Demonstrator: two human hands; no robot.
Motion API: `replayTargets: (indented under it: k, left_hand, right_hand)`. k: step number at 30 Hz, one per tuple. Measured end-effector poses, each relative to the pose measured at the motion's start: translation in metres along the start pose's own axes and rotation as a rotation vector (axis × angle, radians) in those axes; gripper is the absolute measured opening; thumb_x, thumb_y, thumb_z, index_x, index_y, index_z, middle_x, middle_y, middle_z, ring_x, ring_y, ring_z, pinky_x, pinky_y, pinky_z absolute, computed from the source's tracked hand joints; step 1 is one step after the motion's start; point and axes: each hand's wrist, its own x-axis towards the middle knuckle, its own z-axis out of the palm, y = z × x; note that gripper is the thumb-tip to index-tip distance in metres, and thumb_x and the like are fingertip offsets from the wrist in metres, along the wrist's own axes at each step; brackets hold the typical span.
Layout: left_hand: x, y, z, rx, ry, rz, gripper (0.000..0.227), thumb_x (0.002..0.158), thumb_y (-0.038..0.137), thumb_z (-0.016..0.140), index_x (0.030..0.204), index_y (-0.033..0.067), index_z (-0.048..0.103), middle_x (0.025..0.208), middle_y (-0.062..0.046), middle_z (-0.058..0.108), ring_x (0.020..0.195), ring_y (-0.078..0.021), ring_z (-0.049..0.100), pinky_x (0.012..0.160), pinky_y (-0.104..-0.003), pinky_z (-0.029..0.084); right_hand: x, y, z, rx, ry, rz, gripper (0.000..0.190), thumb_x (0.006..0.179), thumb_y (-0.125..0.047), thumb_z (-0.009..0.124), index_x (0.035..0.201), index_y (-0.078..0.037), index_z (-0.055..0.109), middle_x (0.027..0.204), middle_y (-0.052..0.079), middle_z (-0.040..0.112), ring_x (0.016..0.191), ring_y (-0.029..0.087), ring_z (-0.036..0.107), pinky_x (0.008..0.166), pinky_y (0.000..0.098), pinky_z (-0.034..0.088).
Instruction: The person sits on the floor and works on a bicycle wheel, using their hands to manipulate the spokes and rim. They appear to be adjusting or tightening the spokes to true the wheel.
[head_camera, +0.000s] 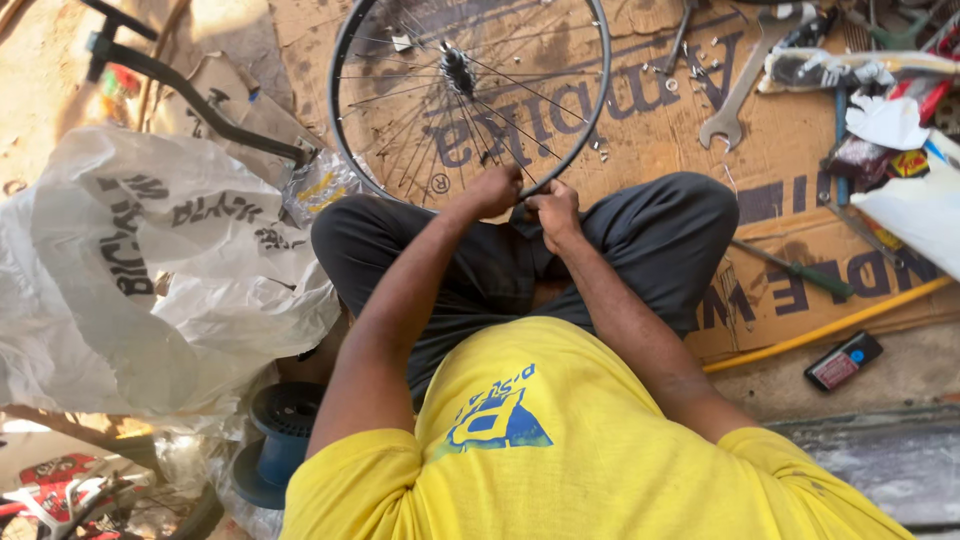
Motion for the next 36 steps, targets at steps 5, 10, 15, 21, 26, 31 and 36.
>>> replayTargets:
  k: [5, 10, 15, 21, 26, 31, 36]
  left_hand:
    - [0.008, -0.004, -0.036, -0.169, -0.297, 0.004, 0.024, 0.099, 0.022, 0.053, 0.108, 0.0019, 0.064, 0.088, -0.016, 0.071, 0.076, -0.0313, 0.074, 0.067, -0.042, 0.058]
    - [0.021, -0.041, -0.021, -0.071, -0.122, 0.346, 0.027, 0.103, 0.027, 0.055, 0.096, 0.001, 0.061, 0.081, -0.02, 0.066, 0.073, -0.0379, 0.068, 0.065, -0.05, 0.052]
    - [0.037, -0.059, 0.003, 0.187, 0.099, 0.471, 0.034, 0.106, 0.037, 0.057, 0.093, 0.0056, 0.063, 0.084, -0.024, 0.067, 0.082, -0.0479, 0.064, 0.069, -0.059, 0.048]
    - [0.032, -0.041, -0.027, -0.386, -0.269, 0.286, 0.029, 0.099, 0.03, 0.054, 0.099, 0.0022, 0.061, 0.08, -0.017, 0.071, 0.069, -0.0357, 0.075, 0.064, -0.049, 0.059]
    - [0.023, -0.035, -0.011, -0.055, -0.031, 0.284, 0.036, 0.109, 0.031, 0.058, 0.091, 0.0012, 0.066, 0.073, -0.015, 0.067, 0.063, -0.0277, 0.067, 0.063, -0.045, 0.053]
    - [0.028, -0.04, -0.031, -0.306, -0.271, 0.225, 0.028, 0.101, 0.026, 0.054, 0.096, -0.0003, 0.062, 0.075, -0.016, 0.07, 0.061, -0.0288, 0.074, 0.06, -0.044, 0.058]
    - [0.028, -0.039, -0.006, 0.062, 0.072, 0.442, 0.039, 0.108, 0.032, 0.06, 0.087, 0.0004, 0.069, 0.076, -0.021, 0.068, 0.075, -0.0387, 0.067, 0.068, -0.051, 0.052]
  right_hand:
    - [-0.004, -0.005, 0.005, -0.071, -0.019, -0.043, 0.008, 0.085, 0.006, 0.068, 0.09, 0.0, 0.065, 0.079, 0.006, 0.066, 0.065, 0.013, 0.058, 0.056, 0.0286, 0.048]
    - [-0.001, -0.003, 0.006, -0.209, 0.101, -0.067, 0.006, 0.085, -0.001, 0.07, 0.089, -0.004, 0.066, 0.079, 0.001, 0.067, 0.067, 0.008, 0.06, 0.056, 0.0247, 0.051]
    - [-0.001, -0.011, 0.009, -0.24, 0.112, -0.126, 0.006, 0.086, -0.001, 0.072, 0.09, -0.005, 0.07, 0.079, 0.001, 0.067, 0.063, 0.008, 0.058, 0.054, 0.0235, 0.047]
    - [-0.015, -0.06, -0.015, 0.042, 0.231, -0.299, 0.013, 0.093, 0.006, 0.064, 0.105, 0.003, 0.068, 0.095, 0.012, 0.072, 0.076, 0.017, 0.068, 0.066, 0.0303, 0.058]
    - [0.0, -0.042, -0.025, 0.462, 0.169, -0.119, 0.017, 0.102, 0.004, 0.055, 0.118, 0.003, 0.061, 0.104, 0.016, 0.071, 0.087, 0.024, 0.071, 0.076, 0.0356, 0.064]
    - [0.019, -0.021, -0.022, 0.446, 0.268, -0.206, 0.022, 0.099, 0.002, 0.055, 0.12, 0.001, 0.063, 0.101, 0.015, 0.072, 0.083, 0.023, 0.07, 0.071, 0.0357, 0.061]
    - [0.019, -0.027, -0.033, 0.481, 0.312, -0.286, 0.029, 0.091, 0.013, 0.054, 0.118, 0.004, 0.061, 0.105, 0.014, 0.073, 0.093, 0.023, 0.075, 0.083, 0.038, 0.067]
